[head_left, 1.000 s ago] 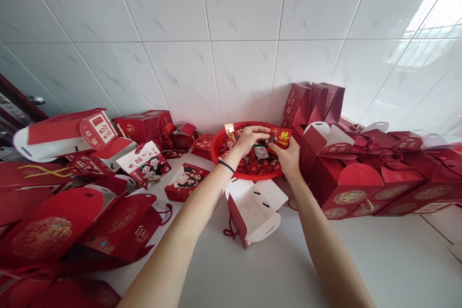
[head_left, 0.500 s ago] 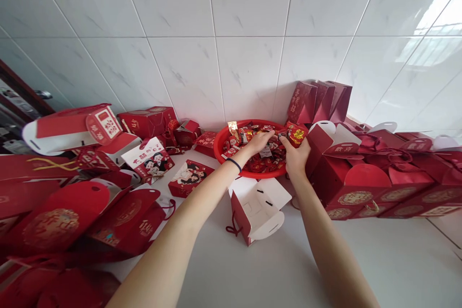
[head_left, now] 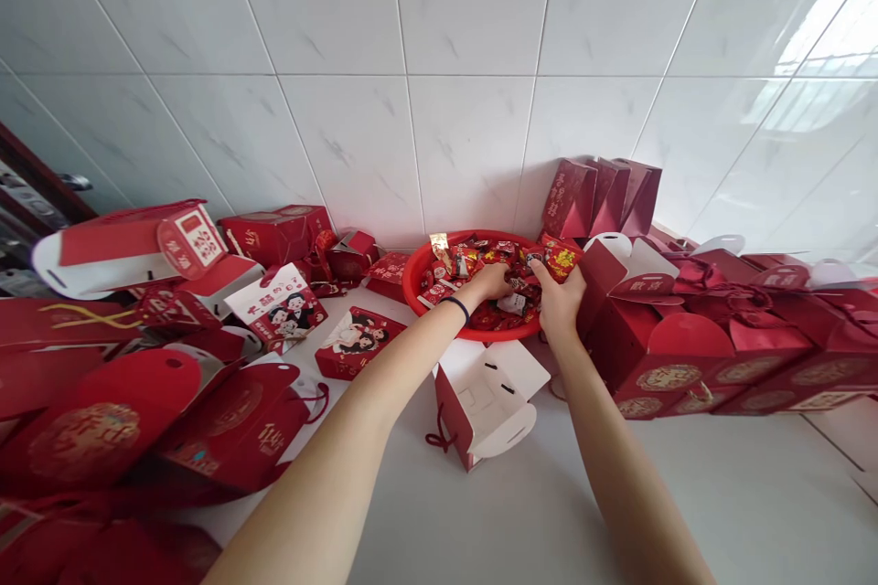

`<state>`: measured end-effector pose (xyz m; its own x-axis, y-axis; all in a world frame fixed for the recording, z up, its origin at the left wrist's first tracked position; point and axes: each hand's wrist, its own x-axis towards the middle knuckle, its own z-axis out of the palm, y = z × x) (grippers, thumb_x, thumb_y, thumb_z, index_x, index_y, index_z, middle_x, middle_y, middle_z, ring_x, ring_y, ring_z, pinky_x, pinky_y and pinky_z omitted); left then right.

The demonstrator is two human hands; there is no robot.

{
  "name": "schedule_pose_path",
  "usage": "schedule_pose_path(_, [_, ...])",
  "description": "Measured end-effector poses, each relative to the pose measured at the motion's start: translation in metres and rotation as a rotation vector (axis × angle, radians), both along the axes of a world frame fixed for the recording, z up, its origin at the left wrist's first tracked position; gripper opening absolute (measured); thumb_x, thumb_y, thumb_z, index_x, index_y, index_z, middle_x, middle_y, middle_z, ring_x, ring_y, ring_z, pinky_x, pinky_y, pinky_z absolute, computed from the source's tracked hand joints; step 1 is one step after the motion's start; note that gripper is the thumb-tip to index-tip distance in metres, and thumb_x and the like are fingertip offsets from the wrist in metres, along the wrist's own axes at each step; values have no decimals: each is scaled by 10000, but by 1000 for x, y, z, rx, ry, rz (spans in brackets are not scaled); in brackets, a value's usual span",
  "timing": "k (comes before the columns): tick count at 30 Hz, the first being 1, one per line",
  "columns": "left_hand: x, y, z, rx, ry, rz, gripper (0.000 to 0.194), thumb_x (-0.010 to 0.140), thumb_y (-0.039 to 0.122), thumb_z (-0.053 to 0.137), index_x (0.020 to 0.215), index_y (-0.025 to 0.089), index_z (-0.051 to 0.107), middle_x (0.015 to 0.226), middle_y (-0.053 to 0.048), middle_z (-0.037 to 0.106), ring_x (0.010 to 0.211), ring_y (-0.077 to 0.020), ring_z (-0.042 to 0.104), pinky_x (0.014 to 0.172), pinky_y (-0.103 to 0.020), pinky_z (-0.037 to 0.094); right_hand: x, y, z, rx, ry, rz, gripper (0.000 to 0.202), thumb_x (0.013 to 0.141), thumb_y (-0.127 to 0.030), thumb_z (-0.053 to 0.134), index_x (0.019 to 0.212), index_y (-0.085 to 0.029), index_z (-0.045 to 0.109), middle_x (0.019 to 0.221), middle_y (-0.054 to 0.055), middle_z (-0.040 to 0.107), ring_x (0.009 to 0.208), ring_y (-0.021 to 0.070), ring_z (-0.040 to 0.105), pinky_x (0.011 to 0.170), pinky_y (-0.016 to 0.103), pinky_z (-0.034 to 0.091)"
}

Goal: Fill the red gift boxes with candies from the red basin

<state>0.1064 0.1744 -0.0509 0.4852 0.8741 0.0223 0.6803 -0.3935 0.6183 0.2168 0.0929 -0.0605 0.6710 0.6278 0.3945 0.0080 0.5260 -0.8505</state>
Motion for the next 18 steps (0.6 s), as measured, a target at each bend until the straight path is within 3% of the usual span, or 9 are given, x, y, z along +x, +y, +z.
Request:
schedule_pose_path(4, [-3,-3,2,-5,-66,-37,100,646,158,721,618,180,627,627,-3,642,639,-168,574,647,-278,448,-1,-2,2,6,-13,19,381,655,-373,798,962,-172,699,925,47,758,838,216,683,861,400,555])
schedule_pose_path(9, [-12,-5,15,31,-215,-12,394,711,371,729,513,203,432,502,55,425,543,-124,414,573,-278,368,-3,-5,6,6,32,46,352,640,-349,811,928,-179,700,923,38,760,857,210,690,868,383,558])
schedule_pose_path(13, [-18,-15,32,63,-335,-24,435,729,455,727,551,202,421,559,51,454,585,-130,437,600,-280,373,-5,-10,12,-1,103,149,348,609,-338,832,895,-197,690,893,17,759,827,197,698,806,351,583])
schedule_pose_path(18, [-33,-43,48,67,-425,-99,274,754,357,687,607,178,540,640,22,568,674,-163,526,668,-290,417,3,-23,32,-99,224,482,374,552,-335,879,864,-222,708,855,-7,755,697,156,687,599,259,573])
